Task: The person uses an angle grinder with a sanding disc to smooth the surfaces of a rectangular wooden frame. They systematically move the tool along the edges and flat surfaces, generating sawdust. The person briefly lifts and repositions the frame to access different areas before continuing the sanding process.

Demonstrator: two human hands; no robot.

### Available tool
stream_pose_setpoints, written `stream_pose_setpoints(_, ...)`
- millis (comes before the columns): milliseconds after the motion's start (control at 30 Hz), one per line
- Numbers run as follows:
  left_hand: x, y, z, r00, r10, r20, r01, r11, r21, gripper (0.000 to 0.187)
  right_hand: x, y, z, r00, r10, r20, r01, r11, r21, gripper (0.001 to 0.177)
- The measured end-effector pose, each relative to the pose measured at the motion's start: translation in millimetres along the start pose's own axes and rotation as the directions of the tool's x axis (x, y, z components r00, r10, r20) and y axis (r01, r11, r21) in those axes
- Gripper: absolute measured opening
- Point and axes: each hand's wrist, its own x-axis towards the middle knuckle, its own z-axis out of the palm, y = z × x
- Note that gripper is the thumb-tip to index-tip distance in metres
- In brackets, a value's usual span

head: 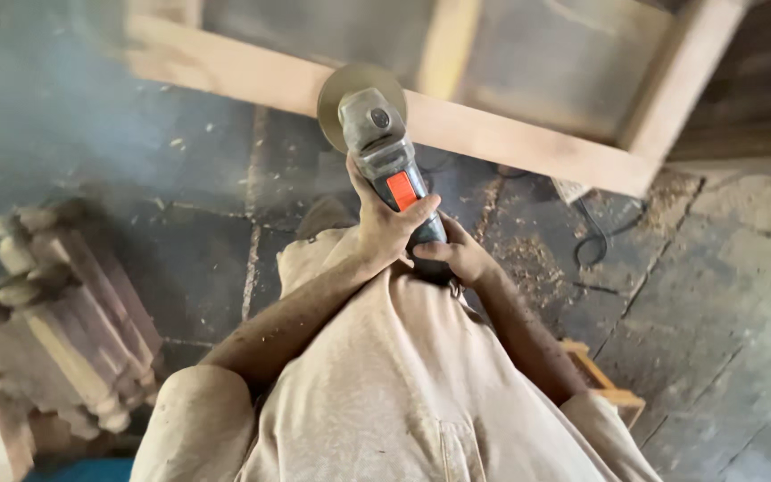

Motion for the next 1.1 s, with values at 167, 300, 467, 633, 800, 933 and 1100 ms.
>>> stream_pose_setpoints(167,-21,-53,73,0.993,0.042,0.107,-0.049,0.997,0.061,0.127,-52,46,-60,0.992,-0.063,-0.106,0.083,0.977,0.197,0.077)
stream_pose_setpoints(300,-24,-79,124,0.958,-0.002,0.286,-0.027,0.995,0.096,0.128,-88,70,-98,0.972,-0.074,-0.223,0.146,0.933,0.329,0.069)
stream_pose_setpoints(467,-27,-103,205,0.895,-0.115,0.430,0.053,0.987,0.153,0.134,-131,83,-144,0.941,-0.135,-0.309,0.271,0.849,0.454,0.058)
stream_pose_setpoints(633,-24,-123,271,0.808,-0.217,0.548,0.041,0.948,0.315,0.138,-156,97,-182,0.890,-0.186,-0.416,0.395,0.772,0.498,0.049)
stream_pose_setpoints(800,-27,-132,297,0.752,-0.189,0.631,-0.057,0.936,0.349,0.136,-165,109,-191,0.844,-0.206,-0.494,0.471,0.724,0.503,0.045)
stream_pose_setpoints(933,-15,-133,304,0.725,-0.250,0.641,-0.052,0.909,0.414,0.139,-156,108,-191,0.824,-0.208,-0.528,0.512,0.673,0.534,0.045)
stream_pose_setpoints(1100,19,-133,332,0.706,-0.171,0.687,-0.177,0.897,0.405,0.126,-141,86,-210,0.805,-0.161,-0.571,0.528,0.635,0.565,0.042)
